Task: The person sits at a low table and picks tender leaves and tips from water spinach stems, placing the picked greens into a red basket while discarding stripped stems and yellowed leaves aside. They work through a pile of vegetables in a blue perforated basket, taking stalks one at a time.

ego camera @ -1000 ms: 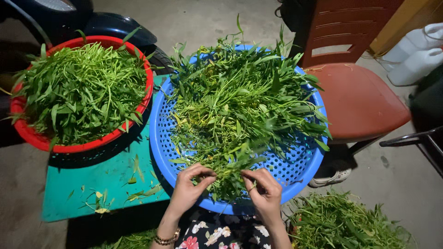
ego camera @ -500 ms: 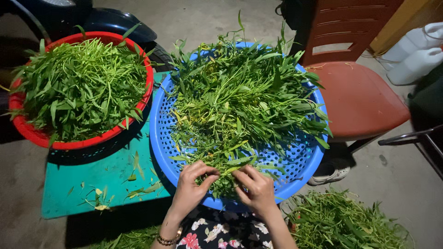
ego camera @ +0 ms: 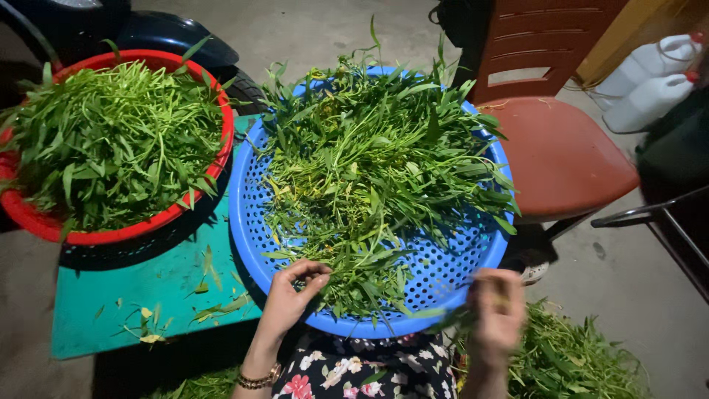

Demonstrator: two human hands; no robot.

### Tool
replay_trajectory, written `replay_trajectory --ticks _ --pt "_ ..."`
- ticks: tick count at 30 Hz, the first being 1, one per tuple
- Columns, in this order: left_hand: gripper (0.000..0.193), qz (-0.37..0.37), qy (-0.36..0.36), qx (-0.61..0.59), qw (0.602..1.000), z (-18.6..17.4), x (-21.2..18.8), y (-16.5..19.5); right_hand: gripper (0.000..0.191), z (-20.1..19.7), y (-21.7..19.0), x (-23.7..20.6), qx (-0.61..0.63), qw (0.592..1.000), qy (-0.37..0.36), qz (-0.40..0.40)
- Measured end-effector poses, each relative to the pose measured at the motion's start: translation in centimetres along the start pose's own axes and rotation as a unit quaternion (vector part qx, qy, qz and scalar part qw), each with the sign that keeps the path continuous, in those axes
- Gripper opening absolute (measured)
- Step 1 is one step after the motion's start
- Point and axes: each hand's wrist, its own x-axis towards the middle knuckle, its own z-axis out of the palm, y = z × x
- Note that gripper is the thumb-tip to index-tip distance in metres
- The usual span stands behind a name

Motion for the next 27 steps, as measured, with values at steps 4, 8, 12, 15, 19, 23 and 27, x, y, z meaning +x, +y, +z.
replay_trajectory --ticks 4,8,12,15,19,23,27 --pt "0.012 0.005 -0.029 0.007 1.0 0.1 -0.3 0.8 0.018 4.3 2.6 -0.2 -0.133 0.951 -0.237 -0.148" --pt "0.011 0.014 -0.043 0.007 0.999 -0.3 -0.5 1.8 0.03 6.3 3.1 -0.1 -0.161 0.897 -0.327 -0.249" --pt "0.011 0.013 -0.055 -0.011 0.998 -0.2 -0.4 2.2 0.033 6.9 3.3 0.0 -0.27 0.857 -0.35 -0.265" --pt "0.011 0.0 -0.066 -0.023 0.998 0.2 -0.5 2.3 0.025 6.8 4.4 -0.5 -0.238 0.875 -0.33 -0.262" --pt "0.012 0.0 -0.072 0.035 0.997 0.5 -0.7 2.6 0.018 6.5 6.8 -0.3 -0.079 0.961 -0.256 -0.068" --pt "0.015 0.03 -0.025 0.169 0.985 -1.1 -0.8 3.5 0.019 3.6 8.4 2.9 0.29 0.912 -0.173 0.236" --pt "0.02 0.116 0.033 0.334 0.935 -1.4 -1.0 4.8 0.012 1.6 9.5 4.1 0.487 0.791 -0.259 0.265"
